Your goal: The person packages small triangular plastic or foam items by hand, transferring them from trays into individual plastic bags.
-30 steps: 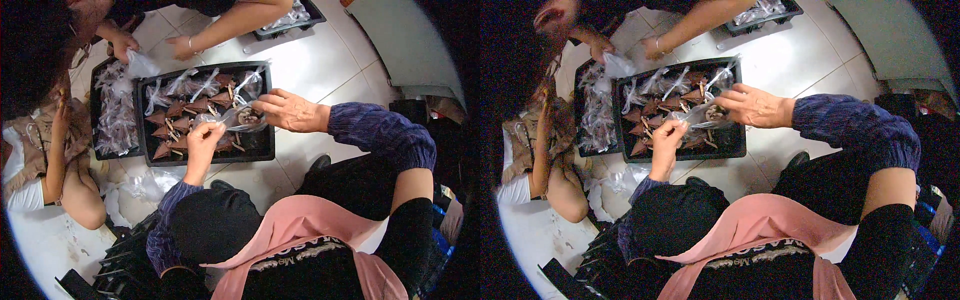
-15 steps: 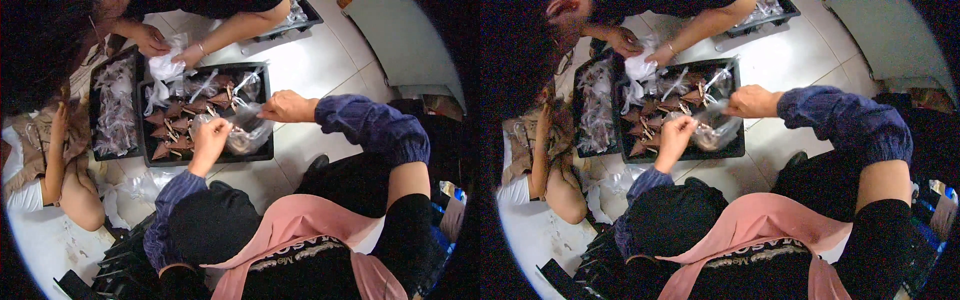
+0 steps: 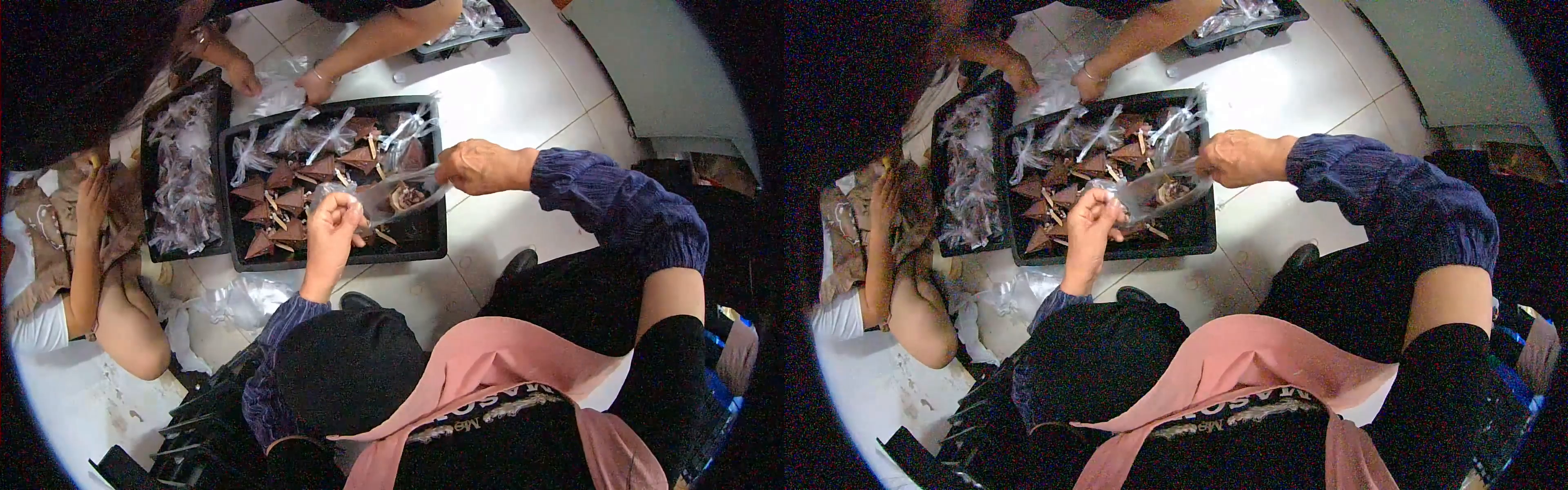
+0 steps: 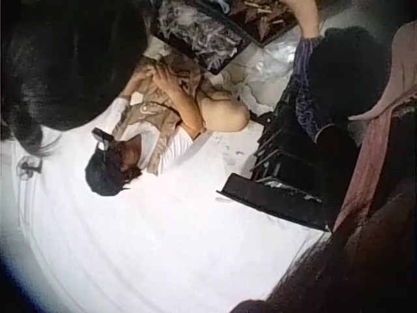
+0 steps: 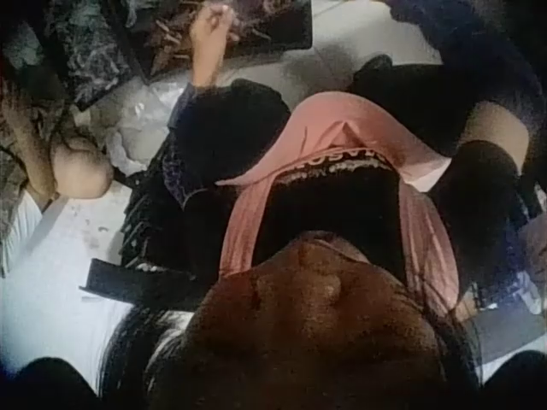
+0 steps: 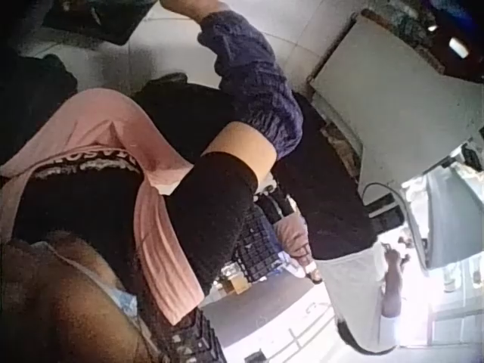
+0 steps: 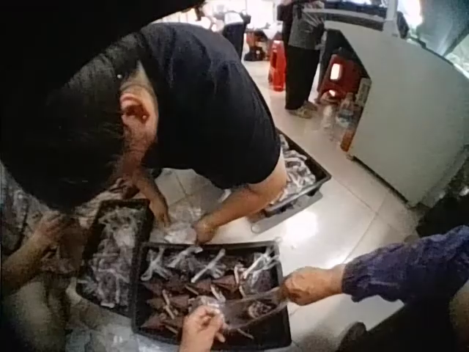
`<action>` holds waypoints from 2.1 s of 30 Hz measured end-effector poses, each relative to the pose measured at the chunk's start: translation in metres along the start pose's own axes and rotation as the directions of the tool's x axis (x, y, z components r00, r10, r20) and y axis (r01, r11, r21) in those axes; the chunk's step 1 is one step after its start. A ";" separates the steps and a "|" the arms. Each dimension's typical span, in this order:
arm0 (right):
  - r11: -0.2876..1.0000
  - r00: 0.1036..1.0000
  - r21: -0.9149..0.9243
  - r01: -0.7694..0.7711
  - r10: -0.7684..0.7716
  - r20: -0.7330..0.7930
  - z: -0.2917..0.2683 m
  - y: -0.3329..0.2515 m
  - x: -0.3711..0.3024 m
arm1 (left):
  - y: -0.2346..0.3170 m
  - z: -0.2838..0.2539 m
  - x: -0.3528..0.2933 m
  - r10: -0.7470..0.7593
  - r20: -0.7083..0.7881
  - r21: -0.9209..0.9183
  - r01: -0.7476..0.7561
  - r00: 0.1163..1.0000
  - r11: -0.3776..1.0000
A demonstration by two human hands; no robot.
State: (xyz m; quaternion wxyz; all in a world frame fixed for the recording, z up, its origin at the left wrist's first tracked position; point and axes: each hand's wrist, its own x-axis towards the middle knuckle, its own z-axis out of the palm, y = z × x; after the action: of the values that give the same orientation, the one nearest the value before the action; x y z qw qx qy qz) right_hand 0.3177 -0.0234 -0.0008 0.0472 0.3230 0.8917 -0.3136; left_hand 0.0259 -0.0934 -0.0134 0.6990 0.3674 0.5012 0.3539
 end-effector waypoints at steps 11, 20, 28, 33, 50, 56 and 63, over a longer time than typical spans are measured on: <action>0.995 0.993 0.089 -0.050 0.059 -0.103 -0.028 -0.027 -0.018 | 0.023 -0.019 -0.005 0.191 0.536 0.839 -0.543 0.822 -0.017; 0.994 0.959 0.025 0.105 -0.095 -0.269 -0.022 -0.020 -0.027 | 0.051 0.004 -0.006 -0.019 0.433 0.888 -0.429 0.901 -0.165; 0.969 0.964 0.024 0.247 -0.243 -0.106 -0.032 -0.043 -0.005 | 0.025 0.008 0.005 0.062 0.500 0.087 -0.120 0.864 0.989; 0.899 0.993 0.435 -0.046 0.089 -0.080 -0.012 -0.053 0.013 | -0.009 0.005 0.016 -0.071 0.347 0.063 0.052 0.935 0.997; 0.852 0.977 0.480 -0.208 0.204 0.060 0.004 -0.040 0.011 | -0.037 0.013 0.017 0.384 0.735 0.509 -0.829 0.558 0.231; 0.271 0.945 0.936 -0.224 0.296 0.140 0.008 -0.037 0.009 | -0.065 0.032 0.015 0.194 0.367 -0.014 -0.203 0.910 0.979; 0.881 0.985 0.448 -0.153 0.175 -0.007 0.022 -0.048 0.032 | -0.072 0.038 0.021 0.056 0.355 -0.084 -0.027 0.933 0.996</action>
State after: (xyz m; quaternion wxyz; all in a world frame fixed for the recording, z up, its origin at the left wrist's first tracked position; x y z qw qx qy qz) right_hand 0.2608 -0.0476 -0.0020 -0.0229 0.4068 0.7663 -0.4968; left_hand 0.0769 -0.1155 -0.0766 0.7845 0.4087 0.3438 0.3151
